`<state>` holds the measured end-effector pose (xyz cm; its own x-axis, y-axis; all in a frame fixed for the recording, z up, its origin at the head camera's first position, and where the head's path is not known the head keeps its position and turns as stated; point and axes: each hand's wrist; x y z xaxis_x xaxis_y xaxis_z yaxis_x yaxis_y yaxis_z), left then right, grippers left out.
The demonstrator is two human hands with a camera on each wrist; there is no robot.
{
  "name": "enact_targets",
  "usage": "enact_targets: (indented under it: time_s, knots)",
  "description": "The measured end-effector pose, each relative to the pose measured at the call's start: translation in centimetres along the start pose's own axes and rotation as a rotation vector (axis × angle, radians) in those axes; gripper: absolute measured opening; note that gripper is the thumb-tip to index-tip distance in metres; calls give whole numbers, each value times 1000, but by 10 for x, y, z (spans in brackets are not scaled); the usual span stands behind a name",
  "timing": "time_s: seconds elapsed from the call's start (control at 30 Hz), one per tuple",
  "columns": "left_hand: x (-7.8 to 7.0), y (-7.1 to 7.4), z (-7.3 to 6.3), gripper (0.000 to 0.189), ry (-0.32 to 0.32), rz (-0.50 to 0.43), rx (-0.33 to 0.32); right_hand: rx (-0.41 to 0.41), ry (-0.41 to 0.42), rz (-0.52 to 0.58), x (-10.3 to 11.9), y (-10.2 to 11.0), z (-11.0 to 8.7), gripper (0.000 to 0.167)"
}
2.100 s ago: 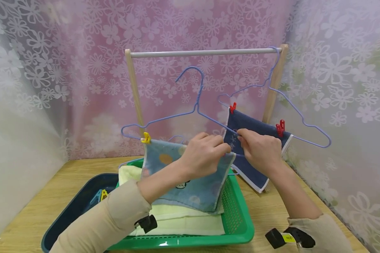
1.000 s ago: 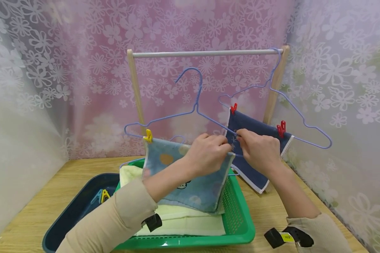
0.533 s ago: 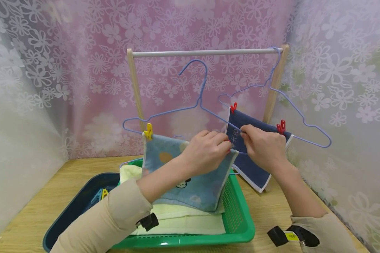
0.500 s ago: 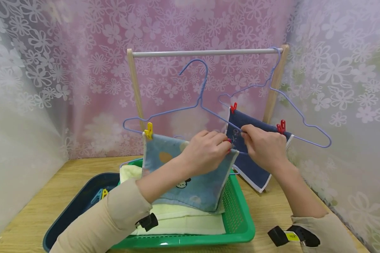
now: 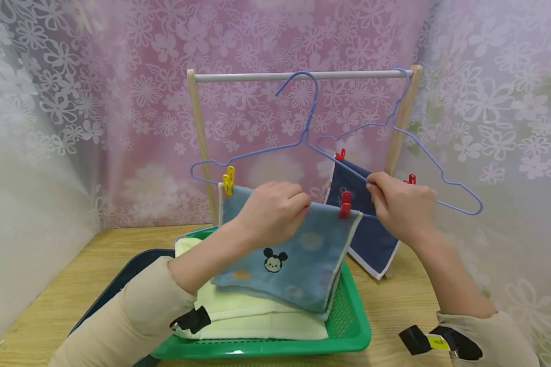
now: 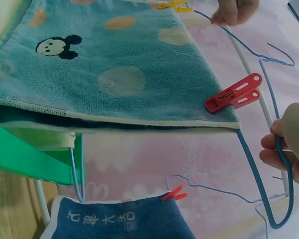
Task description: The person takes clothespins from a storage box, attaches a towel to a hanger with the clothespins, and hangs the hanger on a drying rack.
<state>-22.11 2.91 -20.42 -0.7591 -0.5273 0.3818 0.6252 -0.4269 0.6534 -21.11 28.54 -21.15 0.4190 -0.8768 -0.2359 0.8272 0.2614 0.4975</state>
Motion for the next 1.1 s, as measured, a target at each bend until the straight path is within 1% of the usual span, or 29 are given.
enact_targets:
  time_s: [0.1, 0.23, 0.3, 0.43, 0.5, 0.57, 0.77, 0.9, 1.0, 1.1]
  knots:
    - [9, 3, -6, 20, 19, -36, -48, -14, 4, -23, -4, 7, 1, 22]
    - [22, 4, -18, 18, 64, -84, -87, -26, -11, -47, -9, 15, -1, 26]
    - [29, 4, -26, 14, 101, -90, -96, -18, -35, -54, -12, 19, -2, 26]
    - [45, 3, -45, 10, 178, -73, -108, 1, -93, -74, -16, 28, -5, 21]
    - [53, 1, -54, 9, 212, -62, -109, 4, -114, -87, -18, 32, -6, 20]
    - [60, -2, -63, 9, 252, -49, -100, 6, -119, -107, -20, 36, -7, 22]
    - [81, -8, -85, 10, 392, -13, -22, -12, -123, -145, -25, 43, -8, 30]
    - [94, -13, -94, 9, 489, 5, 40, -14, -160, -155, -26, 46, -9, 23]
    - [102, -16, -98, 12, 586, -1, 127, -6, -189, -165, -27, 48, -10, 16]
    - [108, -18, -100, 17, 674, -17, 222, -16, -196, -175, -27, 48, -9, 17]
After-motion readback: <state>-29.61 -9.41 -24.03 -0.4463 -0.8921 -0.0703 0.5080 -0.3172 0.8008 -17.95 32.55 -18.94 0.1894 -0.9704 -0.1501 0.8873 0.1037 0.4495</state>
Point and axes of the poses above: each hand's wrist, its own z-axis towards the middle knuckle, its own y-axis out of the back of the hand, x = y × z, and after that the axes turned 3 degrees about x, right-handed
